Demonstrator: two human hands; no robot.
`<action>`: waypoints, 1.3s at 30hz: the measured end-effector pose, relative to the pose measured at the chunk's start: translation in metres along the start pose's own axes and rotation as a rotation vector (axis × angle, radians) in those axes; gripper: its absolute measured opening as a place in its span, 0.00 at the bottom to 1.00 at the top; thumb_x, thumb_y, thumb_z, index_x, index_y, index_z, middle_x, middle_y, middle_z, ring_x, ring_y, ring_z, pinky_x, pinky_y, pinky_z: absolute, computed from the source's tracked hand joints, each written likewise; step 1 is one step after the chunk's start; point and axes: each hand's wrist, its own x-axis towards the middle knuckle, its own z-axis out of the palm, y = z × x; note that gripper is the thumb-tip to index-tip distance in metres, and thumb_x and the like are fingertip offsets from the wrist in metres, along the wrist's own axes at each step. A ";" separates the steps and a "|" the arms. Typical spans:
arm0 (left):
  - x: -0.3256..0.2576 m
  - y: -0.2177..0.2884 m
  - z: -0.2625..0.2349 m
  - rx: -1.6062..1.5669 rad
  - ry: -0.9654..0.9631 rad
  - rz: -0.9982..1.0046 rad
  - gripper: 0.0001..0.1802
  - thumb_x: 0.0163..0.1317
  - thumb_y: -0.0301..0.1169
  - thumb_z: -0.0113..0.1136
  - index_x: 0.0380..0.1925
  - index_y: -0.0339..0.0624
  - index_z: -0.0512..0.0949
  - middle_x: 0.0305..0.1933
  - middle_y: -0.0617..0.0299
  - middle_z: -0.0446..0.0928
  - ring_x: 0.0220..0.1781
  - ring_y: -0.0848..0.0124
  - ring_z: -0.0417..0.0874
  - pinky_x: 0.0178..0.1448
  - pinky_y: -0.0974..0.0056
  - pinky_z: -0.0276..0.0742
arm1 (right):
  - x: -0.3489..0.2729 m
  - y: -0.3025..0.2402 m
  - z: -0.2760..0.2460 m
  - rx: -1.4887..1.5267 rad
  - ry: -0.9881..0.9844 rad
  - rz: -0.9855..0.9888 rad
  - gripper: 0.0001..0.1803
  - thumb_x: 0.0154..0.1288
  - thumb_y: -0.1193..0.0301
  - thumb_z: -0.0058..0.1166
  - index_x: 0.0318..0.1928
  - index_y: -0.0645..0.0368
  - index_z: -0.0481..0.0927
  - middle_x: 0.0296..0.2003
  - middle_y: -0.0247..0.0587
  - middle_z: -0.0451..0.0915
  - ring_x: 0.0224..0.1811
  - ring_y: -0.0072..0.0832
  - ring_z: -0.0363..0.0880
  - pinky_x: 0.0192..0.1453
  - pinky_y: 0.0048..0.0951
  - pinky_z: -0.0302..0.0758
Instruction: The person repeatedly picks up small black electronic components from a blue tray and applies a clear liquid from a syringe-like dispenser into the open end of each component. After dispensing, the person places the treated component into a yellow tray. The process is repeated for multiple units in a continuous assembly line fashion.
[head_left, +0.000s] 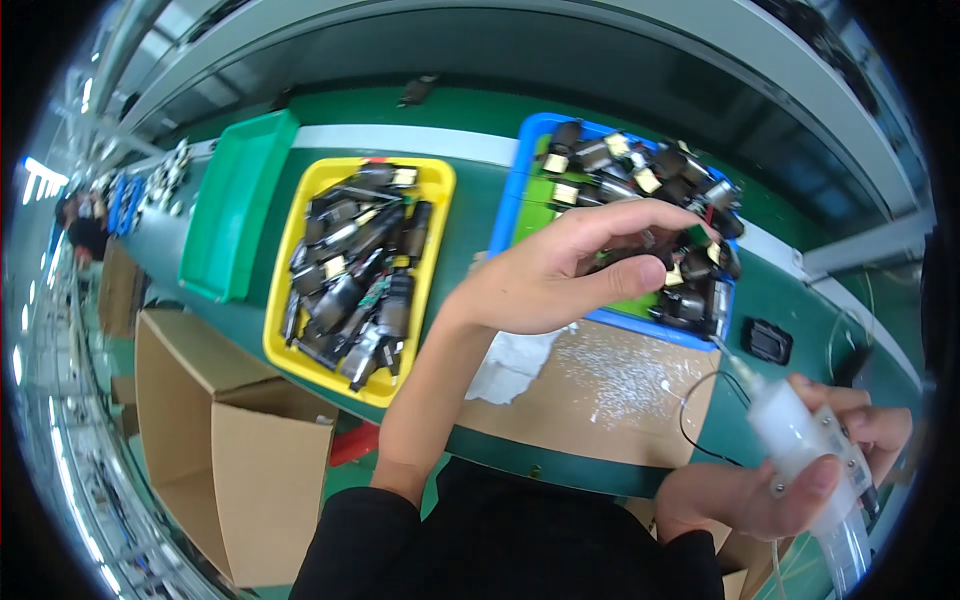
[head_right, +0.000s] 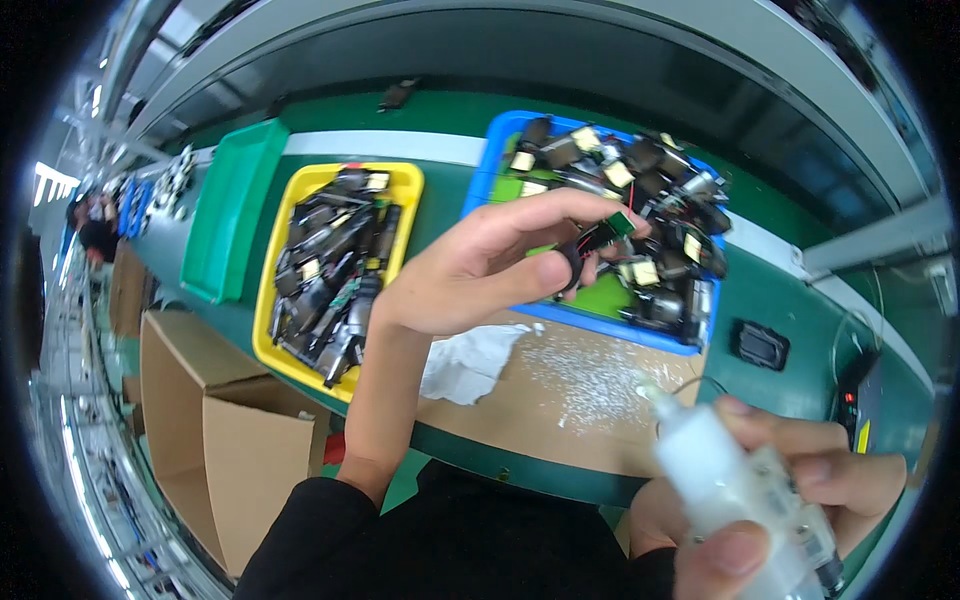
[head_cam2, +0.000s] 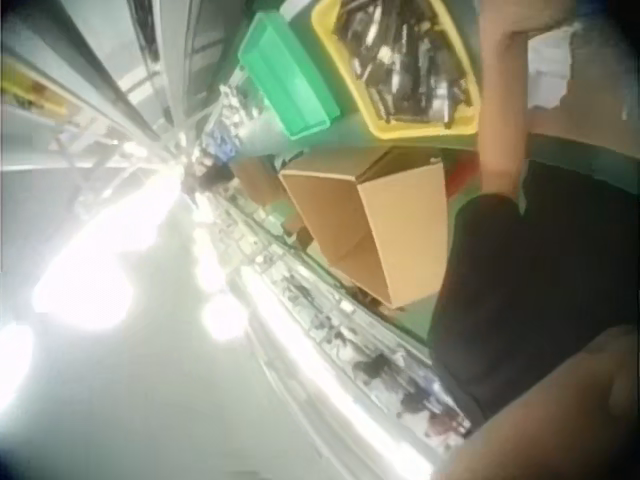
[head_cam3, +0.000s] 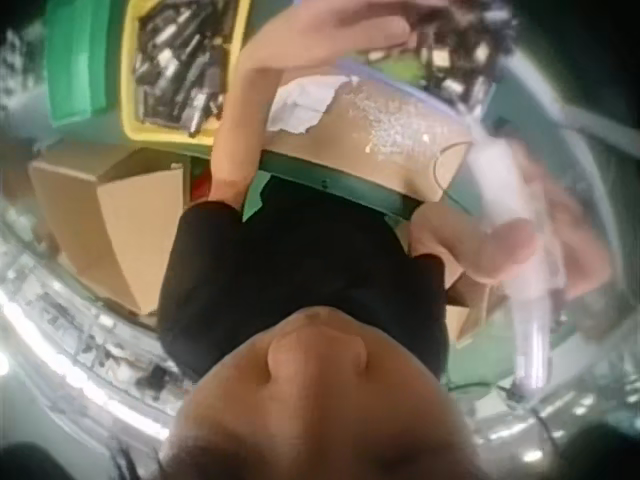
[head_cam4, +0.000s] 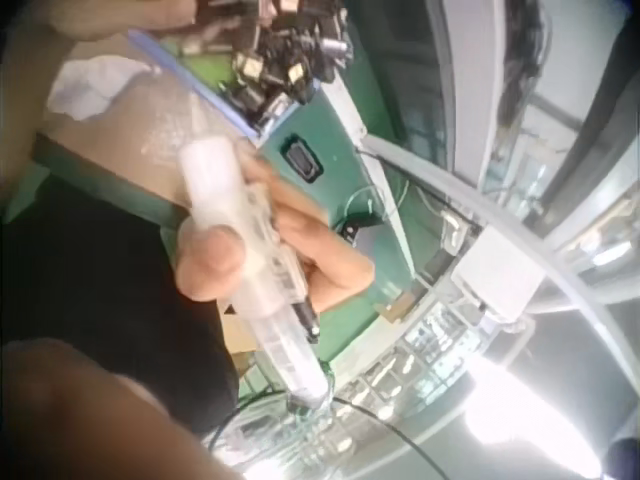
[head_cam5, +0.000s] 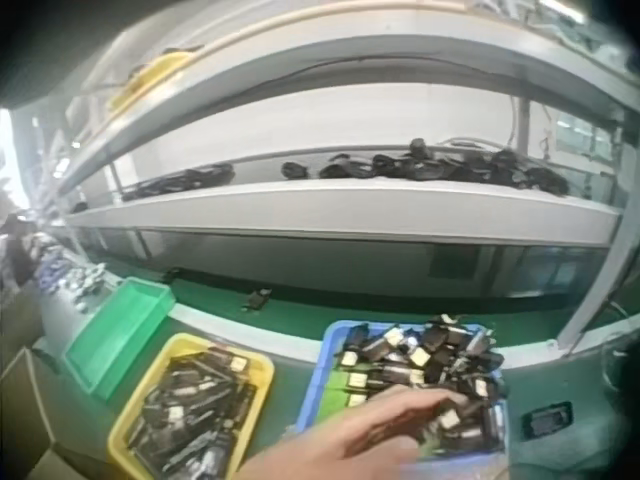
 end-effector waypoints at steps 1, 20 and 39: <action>-0.012 0.000 -0.004 0.285 0.132 0.030 0.21 0.64 0.31 0.50 0.56 0.37 0.67 0.52 0.59 0.70 0.43 0.72 0.71 0.47 0.66 0.69 | 0.002 0.005 -0.010 -0.036 -0.026 -0.006 0.23 0.57 0.59 0.50 0.38 0.63 0.58 0.28 0.56 0.75 0.27 0.32 0.74 0.35 0.29 0.75; -0.126 -0.017 -0.049 1.884 0.784 -0.492 0.19 0.49 0.41 0.65 0.39 0.41 0.79 0.40 0.58 0.77 0.46 0.59 0.72 0.48 0.56 0.64 | 0.011 0.007 -0.024 -0.088 -0.073 -0.085 0.21 0.57 0.57 0.50 0.39 0.58 0.60 0.28 0.55 0.77 0.27 0.30 0.74 0.41 0.30 0.73; 0.007 -0.055 -0.016 1.094 0.469 -0.091 0.16 0.48 0.22 0.59 0.40 0.38 0.73 0.39 0.60 0.75 0.36 0.67 0.76 0.45 0.67 0.70 | 0.019 0.011 -0.040 -0.197 0.010 -0.085 0.21 0.57 0.56 0.50 0.38 0.56 0.58 0.28 0.53 0.79 0.25 0.25 0.76 0.34 0.23 0.75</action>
